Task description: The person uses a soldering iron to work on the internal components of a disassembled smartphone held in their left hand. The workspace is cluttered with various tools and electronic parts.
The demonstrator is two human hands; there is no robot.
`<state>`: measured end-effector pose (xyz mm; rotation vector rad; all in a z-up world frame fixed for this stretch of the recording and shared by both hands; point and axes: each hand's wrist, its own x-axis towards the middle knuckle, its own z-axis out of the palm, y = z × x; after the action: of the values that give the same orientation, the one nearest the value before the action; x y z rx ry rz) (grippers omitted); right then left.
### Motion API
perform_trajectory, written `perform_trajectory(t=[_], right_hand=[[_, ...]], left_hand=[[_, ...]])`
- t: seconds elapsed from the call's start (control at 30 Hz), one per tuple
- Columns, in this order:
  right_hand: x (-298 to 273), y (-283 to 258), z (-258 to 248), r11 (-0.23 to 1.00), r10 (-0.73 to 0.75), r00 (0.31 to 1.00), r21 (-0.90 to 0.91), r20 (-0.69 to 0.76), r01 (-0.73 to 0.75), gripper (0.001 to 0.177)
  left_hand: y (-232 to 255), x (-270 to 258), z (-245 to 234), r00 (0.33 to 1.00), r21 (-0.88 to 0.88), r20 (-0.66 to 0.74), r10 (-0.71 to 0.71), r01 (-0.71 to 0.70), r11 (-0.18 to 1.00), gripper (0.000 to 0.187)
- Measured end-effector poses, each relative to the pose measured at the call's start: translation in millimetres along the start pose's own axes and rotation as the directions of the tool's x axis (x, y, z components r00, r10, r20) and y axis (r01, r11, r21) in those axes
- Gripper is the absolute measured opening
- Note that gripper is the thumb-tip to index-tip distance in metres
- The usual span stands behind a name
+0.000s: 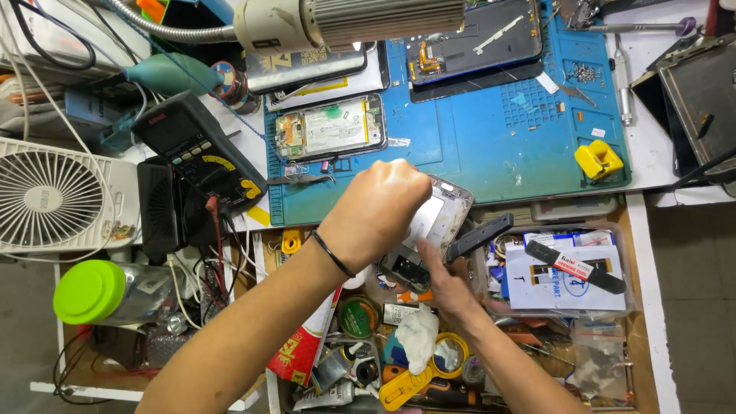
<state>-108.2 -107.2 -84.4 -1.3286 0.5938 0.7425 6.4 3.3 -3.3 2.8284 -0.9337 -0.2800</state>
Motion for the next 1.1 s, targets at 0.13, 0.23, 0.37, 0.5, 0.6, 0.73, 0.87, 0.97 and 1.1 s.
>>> perform_trajectory(t=[0.13, 0.23, 0.37, 0.5, 0.6, 0.73, 0.87, 0.97, 1.1], right_hand=[[6.9, 12.1, 4.7, 1.000, -0.002, 0.999, 0.027, -0.053, 0.003, 0.082], [8.5, 14.5, 8.8, 0.991, -0.021, 0.985, 0.125, -0.173, 0.043, 0.084], [8.6, 17.9, 0.1, 0.982, -0.093, 0.995, 0.161, -0.022, 0.096, 0.093], [112.8, 121.0, -32.3, 0.958, -0.123, 0.984, 0.276, 0.126, 0.084, 0.082], [107.5, 115.6, -27.5, 0.954, -0.146, 0.983, 0.280, 0.110, 0.111, 0.079], [78.9, 92.2, -20.7, 0.946, -0.168, 0.983, 0.291, 0.072, 0.140, 0.076], [58.7, 70.8, -14.1, 0.960, -0.238, 0.964, 0.179, 0.114, 0.216, 0.074], [76.5, 93.4, -18.2, 0.949, -0.300, 0.939, 0.151, 0.165, 0.277, 0.070], [31.5, 36.6, -9.6, 0.983, -0.155, 0.982, 0.120, 0.107, 0.142, 0.086]], left_hand=[[3.6, -6.0, -8.2, 1.000, -0.004, 0.018, -0.009, 0.009, 1.000, 0.026], [5.0, -8.4, -13.6, 0.999, -0.035, 0.010, -0.038, 0.038, 0.999, 0.023], [4.8, -8.9, -11.9, 1.000, -0.013, -0.018, -0.023, 0.023, 1.000, 0.025], [6.8, -7.2, -18.4, 0.999, -0.011, 0.008, -0.045, 0.046, 0.999, 0.023], [6.0, -8.4, -18.6, 0.997, -0.038, 0.011, -0.070, 0.071, 0.997, 0.022], [9.6, -9.1, -21.8, 0.995, -0.045, 0.037, -0.088, 0.090, 0.995, 0.021], [8.2, -9.0, -17.8, 0.991, -0.039, 0.023, -0.133, 0.134, 0.990, 0.022], [6.8, -5.9, -14.4, 0.989, -0.028, 0.012, -0.146, 0.147, 0.989, 0.020], [3.8, -1.5, 1.7, 0.988, 0.053, -0.031, -0.151, 0.152, 0.987, 0.015]])
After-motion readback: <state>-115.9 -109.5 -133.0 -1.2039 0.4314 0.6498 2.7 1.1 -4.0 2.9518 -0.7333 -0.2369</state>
